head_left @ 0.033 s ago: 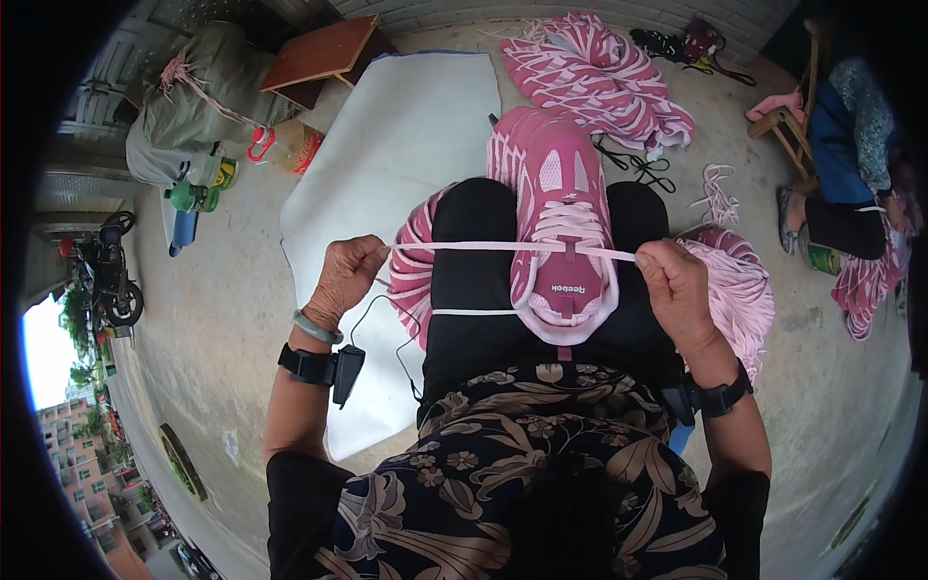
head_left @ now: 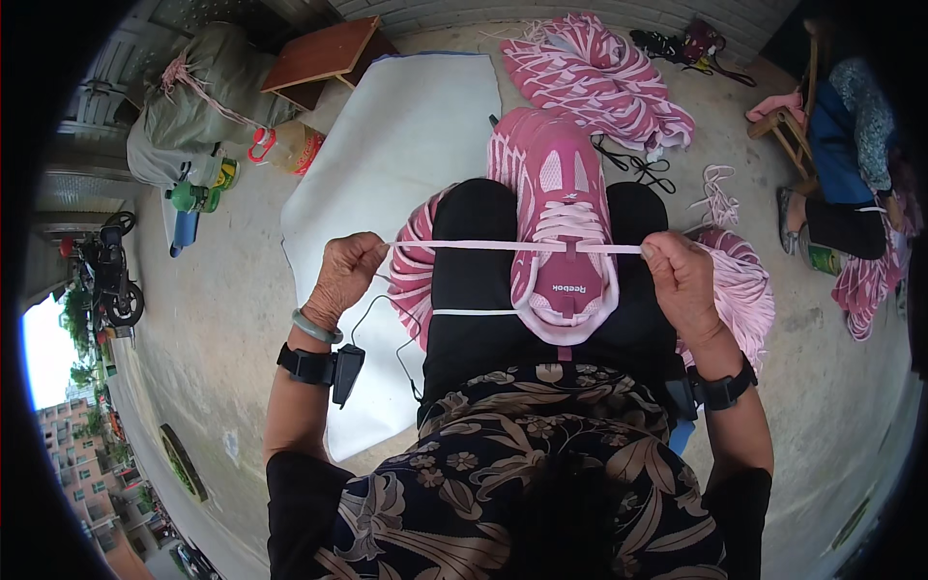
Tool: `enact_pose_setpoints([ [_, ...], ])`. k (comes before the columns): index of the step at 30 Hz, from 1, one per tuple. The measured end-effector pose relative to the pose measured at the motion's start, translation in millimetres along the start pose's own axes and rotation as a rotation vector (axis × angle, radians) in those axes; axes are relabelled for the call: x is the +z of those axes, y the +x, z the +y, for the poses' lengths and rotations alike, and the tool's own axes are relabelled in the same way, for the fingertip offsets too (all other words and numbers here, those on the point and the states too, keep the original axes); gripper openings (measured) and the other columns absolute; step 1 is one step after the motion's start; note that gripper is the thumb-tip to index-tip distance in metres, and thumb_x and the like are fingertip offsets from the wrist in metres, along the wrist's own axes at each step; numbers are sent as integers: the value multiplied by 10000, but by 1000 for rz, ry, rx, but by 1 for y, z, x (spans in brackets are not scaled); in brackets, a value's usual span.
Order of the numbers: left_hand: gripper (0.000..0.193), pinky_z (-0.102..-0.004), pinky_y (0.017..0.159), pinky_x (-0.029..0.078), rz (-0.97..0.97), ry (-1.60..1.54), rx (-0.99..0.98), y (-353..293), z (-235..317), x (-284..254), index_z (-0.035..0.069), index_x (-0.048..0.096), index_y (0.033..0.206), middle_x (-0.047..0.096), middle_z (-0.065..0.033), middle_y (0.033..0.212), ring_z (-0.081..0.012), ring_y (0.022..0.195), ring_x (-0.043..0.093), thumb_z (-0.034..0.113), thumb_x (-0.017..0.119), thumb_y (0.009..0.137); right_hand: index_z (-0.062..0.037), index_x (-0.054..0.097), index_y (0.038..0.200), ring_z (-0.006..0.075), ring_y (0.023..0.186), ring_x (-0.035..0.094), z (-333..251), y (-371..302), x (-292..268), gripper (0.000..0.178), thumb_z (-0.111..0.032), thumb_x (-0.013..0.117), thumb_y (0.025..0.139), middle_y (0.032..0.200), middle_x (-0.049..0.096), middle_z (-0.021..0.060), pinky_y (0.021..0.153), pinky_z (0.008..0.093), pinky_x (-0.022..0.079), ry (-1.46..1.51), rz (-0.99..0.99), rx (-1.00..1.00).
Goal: The person threads pink shoelaces through the eyelets of pink sneakers, pulling them tight and tying knots. They handle multiple shoes from a pile, lacing them one by one and stacking the finished shoes.
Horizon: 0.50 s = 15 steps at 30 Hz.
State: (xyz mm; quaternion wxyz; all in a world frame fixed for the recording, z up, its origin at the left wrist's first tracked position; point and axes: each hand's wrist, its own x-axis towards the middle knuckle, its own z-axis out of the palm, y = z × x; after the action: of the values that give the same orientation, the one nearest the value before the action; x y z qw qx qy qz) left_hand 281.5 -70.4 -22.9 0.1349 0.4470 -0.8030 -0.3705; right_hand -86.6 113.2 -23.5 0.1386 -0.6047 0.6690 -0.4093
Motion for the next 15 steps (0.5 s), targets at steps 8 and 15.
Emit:
enact_pose_setpoints([
  [8, 164, -262, 482, 357, 121, 34, 33, -3, 31, -17, -19, 516, 649, 451, -22, 541, -97, 513, 400, 44, 538, 798, -16, 547, 757, 207, 542, 510, 25, 10, -6, 53, -30, 567, 804, 623, 532, 93, 520, 299, 404, 106, -142, 126],
  [15, 145, -240, 494, 357, -69, -122, -192, -10, -8, 9, -10, 555, 688, 436, -8, 534, -72, 520, 385, 70, 563, 808, -17, 560, 809, 104, 562, 447, 20, -4, 5, 21, -20, 581, 807, 631, 501, 49, 528, 240, 387, 256, -135, 135],
])
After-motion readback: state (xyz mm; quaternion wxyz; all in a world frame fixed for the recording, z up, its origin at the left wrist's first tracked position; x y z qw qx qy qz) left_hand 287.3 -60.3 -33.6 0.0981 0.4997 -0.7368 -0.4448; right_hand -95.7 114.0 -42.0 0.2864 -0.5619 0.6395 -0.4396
